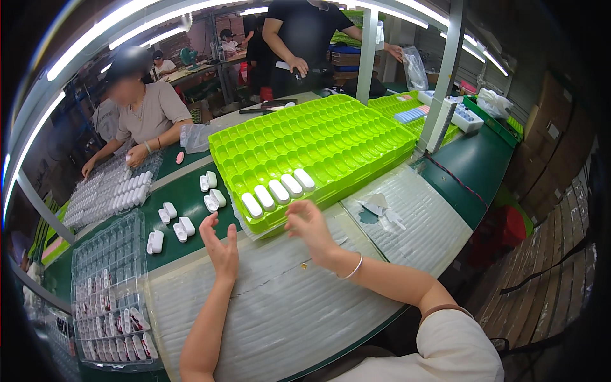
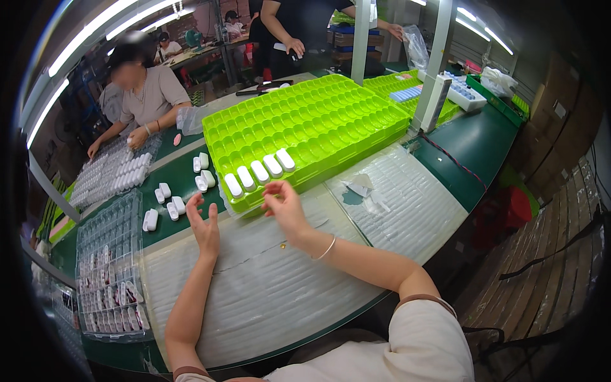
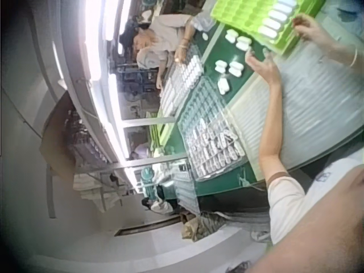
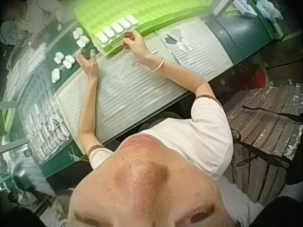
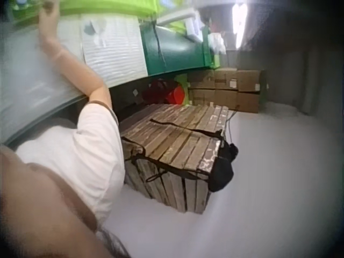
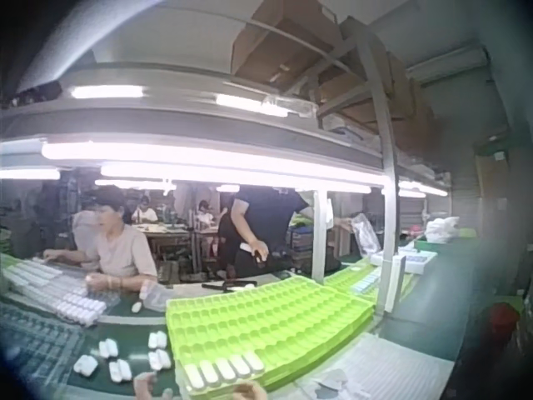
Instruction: The person assembles white earbud cases by opening them, inserting a small red component, and closing them. They repeatedly pick up cases from a green tray, perform the assembly, and place the finished units on the table.
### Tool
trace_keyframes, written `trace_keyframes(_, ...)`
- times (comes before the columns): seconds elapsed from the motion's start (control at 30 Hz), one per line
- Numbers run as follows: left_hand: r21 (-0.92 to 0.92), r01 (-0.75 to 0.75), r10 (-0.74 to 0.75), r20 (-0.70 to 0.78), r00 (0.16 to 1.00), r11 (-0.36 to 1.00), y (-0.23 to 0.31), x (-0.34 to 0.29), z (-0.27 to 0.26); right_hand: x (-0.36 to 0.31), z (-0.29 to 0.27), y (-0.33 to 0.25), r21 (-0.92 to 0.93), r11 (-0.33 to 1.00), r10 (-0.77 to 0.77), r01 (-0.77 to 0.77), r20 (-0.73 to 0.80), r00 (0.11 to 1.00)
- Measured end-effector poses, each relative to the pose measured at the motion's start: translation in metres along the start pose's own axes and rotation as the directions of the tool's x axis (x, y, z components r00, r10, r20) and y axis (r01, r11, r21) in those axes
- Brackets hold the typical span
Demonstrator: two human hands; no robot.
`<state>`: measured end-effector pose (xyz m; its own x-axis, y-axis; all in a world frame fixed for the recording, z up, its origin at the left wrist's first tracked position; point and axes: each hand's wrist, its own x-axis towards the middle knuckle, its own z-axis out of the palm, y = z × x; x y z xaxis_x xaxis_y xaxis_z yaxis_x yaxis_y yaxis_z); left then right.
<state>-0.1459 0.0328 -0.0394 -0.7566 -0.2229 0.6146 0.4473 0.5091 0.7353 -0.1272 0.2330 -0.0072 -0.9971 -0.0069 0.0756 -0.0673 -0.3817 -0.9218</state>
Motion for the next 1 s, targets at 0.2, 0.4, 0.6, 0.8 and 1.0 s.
trace_keyframes(0.2, 0.140, -0.219, 0.170, 0.296, 0.940, 0.966, 0.008, -0.005, 0.008, 0.065, -0.084, -0.046, -0.105, 0.966, -0.256, 0.235, -0.468, 0.846)
trace_keyframes(0.4, -0.027, -0.060, 0.066, 0.376, 0.924, 0.998, 0.002, -0.003, 0.014, 0.118, -0.188, -0.033, -0.102, 0.992, -0.129, 0.081, -0.725, 0.676)
trace_keyframes(0.6, -0.079, -0.001, 0.035, 0.432, 0.901, 0.997, 0.004, -0.002, 0.012, 0.143, -0.186, -0.031, -0.398, 0.883, -0.272, -0.249, -0.866, 0.419)
trace_keyframes(0.8, -0.098, -0.018, 0.061, 0.457, 0.887, 0.995, -0.004, -0.001, 0.016, 0.152, -0.176, -0.052, -0.200, 0.930, -0.350, 0.309, -0.742, 0.572)
trace_keyframes(1.0, -0.120, 0.090, -0.017, 0.510, 0.860, 0.989, -0.001, -0.002, 0.017, 0.140, -0.136, -0.098, 0.023, 0.723, -0.530, 0.690, -0.622, 0.576)
